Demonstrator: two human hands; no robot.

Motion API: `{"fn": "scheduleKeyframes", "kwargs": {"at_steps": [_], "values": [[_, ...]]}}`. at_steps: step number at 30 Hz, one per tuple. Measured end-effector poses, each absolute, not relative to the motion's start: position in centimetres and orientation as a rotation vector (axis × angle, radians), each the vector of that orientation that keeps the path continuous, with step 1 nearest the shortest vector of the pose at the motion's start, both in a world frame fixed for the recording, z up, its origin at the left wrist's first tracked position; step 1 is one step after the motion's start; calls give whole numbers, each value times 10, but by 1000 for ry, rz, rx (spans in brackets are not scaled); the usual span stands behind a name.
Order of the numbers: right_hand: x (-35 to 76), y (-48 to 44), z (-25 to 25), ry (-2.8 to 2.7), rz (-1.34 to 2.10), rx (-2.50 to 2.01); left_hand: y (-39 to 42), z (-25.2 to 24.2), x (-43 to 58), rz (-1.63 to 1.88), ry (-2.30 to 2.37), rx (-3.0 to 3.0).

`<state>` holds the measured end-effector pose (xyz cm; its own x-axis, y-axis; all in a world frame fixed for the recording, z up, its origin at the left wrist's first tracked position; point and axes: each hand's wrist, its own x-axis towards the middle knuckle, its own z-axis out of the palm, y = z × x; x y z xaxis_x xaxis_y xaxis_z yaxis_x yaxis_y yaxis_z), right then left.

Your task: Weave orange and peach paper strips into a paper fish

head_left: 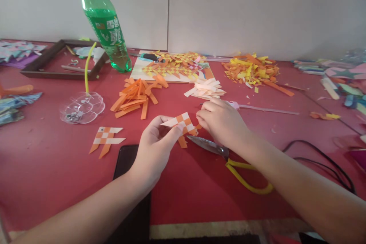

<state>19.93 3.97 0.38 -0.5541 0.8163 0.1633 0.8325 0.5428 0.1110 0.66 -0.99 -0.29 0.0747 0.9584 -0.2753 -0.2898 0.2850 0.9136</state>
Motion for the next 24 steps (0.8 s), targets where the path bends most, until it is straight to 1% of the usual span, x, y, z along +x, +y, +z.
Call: {"fn": "scheduleKeyframes", "kwargs": {"at_steps": [8, 15, 20, 24], "values": [[205, 39, 0, -2653, -159, -1430, -10, -8, 6, 1041, 1091, 874], [211, 43, 8, -2480, -123, -1436, -9, -9, 6, 1096, 1091, 824], [205, 79, 16, -2439, -104, -1405, -8, -8, 7, 1071, 1103, 819], [187, 119, 14, -2526, 21, -1510, -8, -8, 7, 1075, 1098, 794]]}}
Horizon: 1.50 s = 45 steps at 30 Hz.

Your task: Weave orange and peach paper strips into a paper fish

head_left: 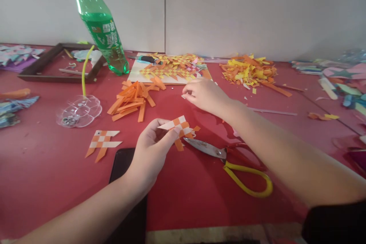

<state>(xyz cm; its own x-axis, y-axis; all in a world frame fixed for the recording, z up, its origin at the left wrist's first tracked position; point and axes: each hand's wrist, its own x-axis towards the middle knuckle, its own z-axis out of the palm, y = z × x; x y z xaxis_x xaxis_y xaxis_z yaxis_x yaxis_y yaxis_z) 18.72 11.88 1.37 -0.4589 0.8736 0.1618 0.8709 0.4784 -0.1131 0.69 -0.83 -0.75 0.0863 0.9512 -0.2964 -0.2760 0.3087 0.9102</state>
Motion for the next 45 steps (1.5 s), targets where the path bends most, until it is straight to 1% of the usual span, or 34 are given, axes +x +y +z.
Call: {"fn": "scheduleKeyframes", "kwargs": {"at_steps": [6, 11, 18, 21, 25, 28, 30, 35, 39, 45], "values": [[160, 154, 7, -2611, 23, -1554, -9, -9, 6, 1075, 1105, 771], [148, 163, 9, -2664, -24, -1606, -10, -9, 6, 1060, 1113, 745], [138, 166, 10, -2663, -43, -1527, -9, -7, 5, 1080, 1099, 758], [142, 151, 20, -2592, -14, -1488, -8, -7, 6, 1078, 1119, 764], [163, 103, 35, -2405, 42, -1477, -10, -5, 7, 1055, 1136, 783], [181, 54, 37, -2033, 324, -1405, -12, -3, 8, 1020, 1103, 819], [189, 24, 32, -1929, 523, -1339, -14, -1, 8, 1005, 1080, 853], [194, -20, 13, -1793, 559, -1229, -14, 4, 9, 1014, 1058, 950], [197, -23, 1, -1706, 567, -1273, -13, 3, 8, 977, 1055, 986], [201, -18, -1, -1758, 563, -1234, -11, -2, 7, 846, 1051, 1004]]}}
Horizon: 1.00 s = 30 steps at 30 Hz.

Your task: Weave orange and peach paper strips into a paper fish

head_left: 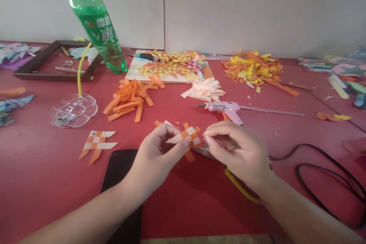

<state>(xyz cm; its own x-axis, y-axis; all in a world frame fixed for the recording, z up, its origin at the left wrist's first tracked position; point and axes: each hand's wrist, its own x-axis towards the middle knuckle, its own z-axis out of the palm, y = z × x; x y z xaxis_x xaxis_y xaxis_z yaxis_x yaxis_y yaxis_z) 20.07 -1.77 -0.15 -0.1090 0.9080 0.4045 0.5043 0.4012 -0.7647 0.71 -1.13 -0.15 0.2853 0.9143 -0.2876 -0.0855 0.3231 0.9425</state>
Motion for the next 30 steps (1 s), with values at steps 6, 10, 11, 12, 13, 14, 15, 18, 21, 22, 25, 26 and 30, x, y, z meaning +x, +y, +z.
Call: {"fn": "scheduleKeyframes", "kwargs": {"at_steps": [6, 10, 11, 12, 13, 14, 15, 18, 21, 22, 25, 26, 30], "values": [[201, -16, -6, -1813, 456, -1259, -10, -3, 6, 827, 1077, 1041], [202, -16, -7, -1863, 449, -1193, -10, -1, 6, 823, 1112, 1064], [202, -17, -8, -1873, 435, -1178, -10, -1, 7, 817, 1118, 1070], [202, -17, -8, -1874, 423, -1176, -10, -1, 7, 818, 1113, 1079], [202, -18, -7, -1861, 412, -1188, -9, -1, 7, 815, 1110, 1085], [201, -20, -7, -1843, 403, -1207, -9, -1, 7, 812, 1107, 1091], [201, -20, -7, -1834, 387, -1219, -9, -1, 8, 810, 1106, 1097], [200, -22, -5, -1879, 306, -1198, -10, -1, 9, 802, 1108, 1104], [197, -22, -4, -1927, 259, -1166, -10, -1, 9, 802, 1103, 1105], [196, -22, -4, -1922, 258, -1171, -11, -1, 9, 802, 1102, 1105], [196, -22, -4, -1915, 257, -1173, -11, -1, 8, 804, 1103, 1099], [196, -22, -5, -1911, 255, -1172, -10, -1, 8, 805, 1103, 1095], [199, -22, -6, -1900, 238, -1185, -9, -1, 8, 811, 1097, 1080]]}}
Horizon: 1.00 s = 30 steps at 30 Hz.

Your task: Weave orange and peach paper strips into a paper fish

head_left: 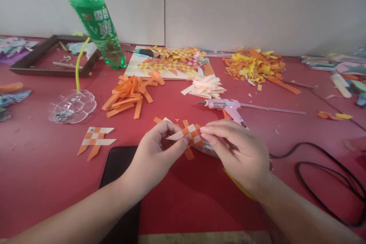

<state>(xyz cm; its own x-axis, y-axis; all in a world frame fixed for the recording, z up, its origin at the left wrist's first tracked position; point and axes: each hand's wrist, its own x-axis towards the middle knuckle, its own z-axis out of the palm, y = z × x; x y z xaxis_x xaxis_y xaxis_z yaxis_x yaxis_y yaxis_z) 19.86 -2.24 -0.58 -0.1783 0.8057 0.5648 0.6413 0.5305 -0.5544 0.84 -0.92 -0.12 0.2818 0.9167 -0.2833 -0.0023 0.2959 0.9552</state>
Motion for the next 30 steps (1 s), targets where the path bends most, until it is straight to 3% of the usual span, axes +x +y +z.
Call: {"fn": "scheduleKeyframes", "kwargs": {"at_steps": [30], "values": [[193, -25, -7, -1640, 836, -1051, -15, 2, 11, 783, 994, 1098]]}}
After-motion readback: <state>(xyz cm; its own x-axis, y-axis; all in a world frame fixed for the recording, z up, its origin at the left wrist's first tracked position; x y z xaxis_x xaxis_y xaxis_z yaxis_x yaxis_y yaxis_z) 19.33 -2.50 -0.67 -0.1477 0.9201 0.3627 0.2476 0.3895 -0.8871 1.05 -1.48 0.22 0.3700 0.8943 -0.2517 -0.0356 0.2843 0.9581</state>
